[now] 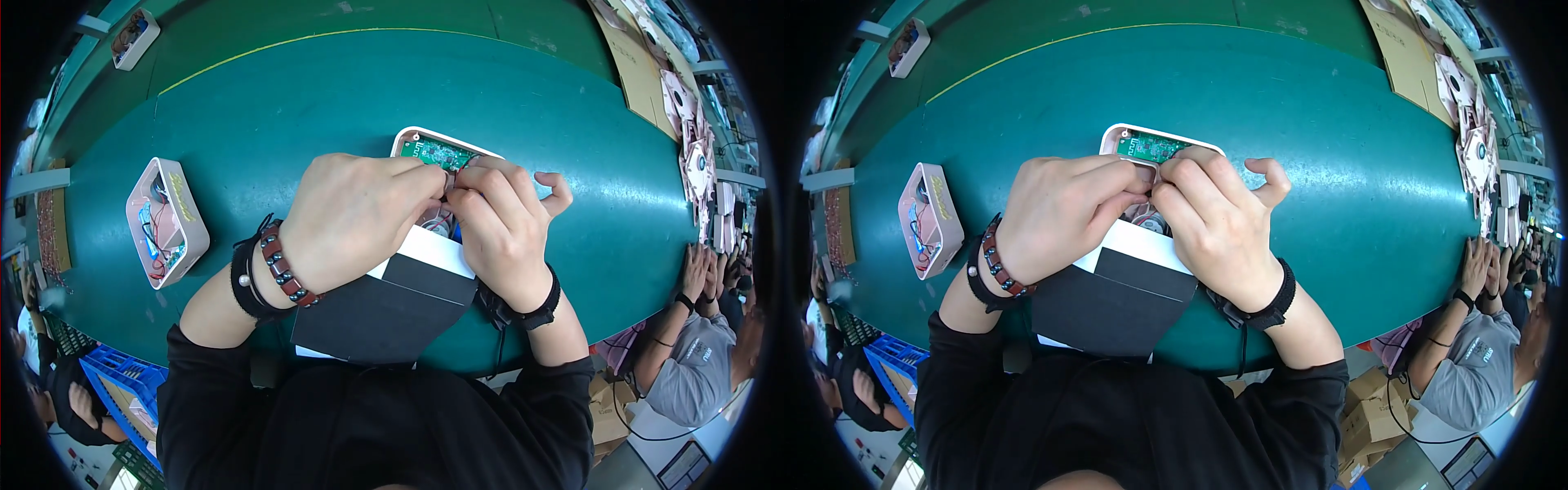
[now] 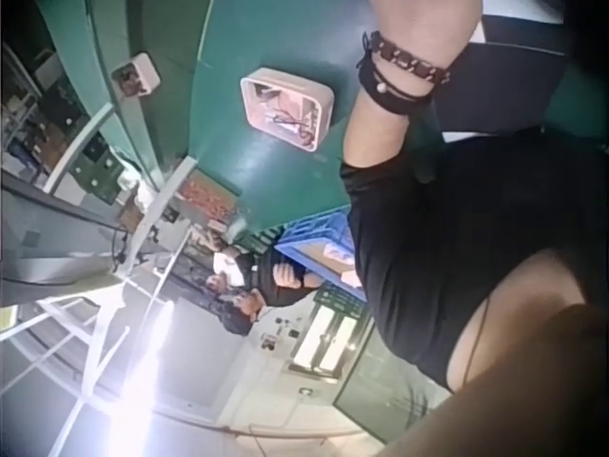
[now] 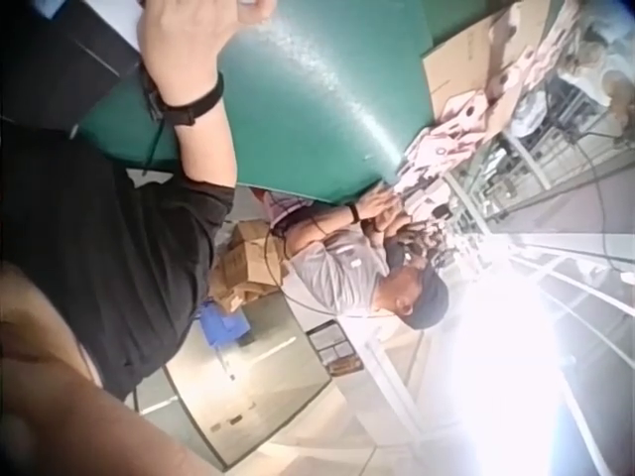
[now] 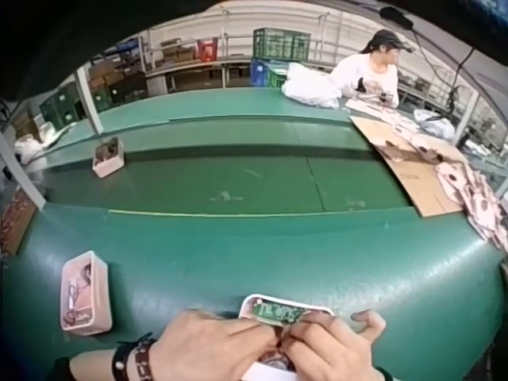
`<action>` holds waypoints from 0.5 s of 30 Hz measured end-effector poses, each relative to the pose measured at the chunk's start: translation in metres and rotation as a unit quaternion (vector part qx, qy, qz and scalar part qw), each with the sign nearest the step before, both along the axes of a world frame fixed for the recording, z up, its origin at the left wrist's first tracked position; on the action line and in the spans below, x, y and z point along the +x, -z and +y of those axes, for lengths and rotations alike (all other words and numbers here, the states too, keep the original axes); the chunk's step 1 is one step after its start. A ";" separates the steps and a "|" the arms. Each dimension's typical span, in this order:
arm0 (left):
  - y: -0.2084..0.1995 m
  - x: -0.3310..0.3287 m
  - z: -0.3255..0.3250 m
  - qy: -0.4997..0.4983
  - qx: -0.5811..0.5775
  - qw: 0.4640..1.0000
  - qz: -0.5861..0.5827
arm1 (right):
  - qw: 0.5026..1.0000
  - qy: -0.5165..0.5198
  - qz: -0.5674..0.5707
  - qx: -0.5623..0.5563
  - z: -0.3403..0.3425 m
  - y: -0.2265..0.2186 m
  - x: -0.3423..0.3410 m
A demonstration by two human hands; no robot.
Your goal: Assembling small electronic components into plastic housings on a production line.
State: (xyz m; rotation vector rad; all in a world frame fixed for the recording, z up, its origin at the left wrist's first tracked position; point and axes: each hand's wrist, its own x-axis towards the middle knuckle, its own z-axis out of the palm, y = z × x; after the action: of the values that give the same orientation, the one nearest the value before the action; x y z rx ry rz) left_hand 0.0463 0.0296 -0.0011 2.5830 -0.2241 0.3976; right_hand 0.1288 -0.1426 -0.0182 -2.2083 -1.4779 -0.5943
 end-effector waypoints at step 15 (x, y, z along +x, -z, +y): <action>-0.002 0.001 -0.002 -0.007 -0.022 0.999 0.040 | 0.996 0.000 0.059 0.067 -0.002 0.007 0.001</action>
State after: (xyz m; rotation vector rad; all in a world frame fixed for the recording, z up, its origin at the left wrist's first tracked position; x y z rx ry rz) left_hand 0.0478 0.0273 0.0008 2.5530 -0.1678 0.3002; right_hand 0.1294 -0.1449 -0.0255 -2.1025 -1.3387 -0.5383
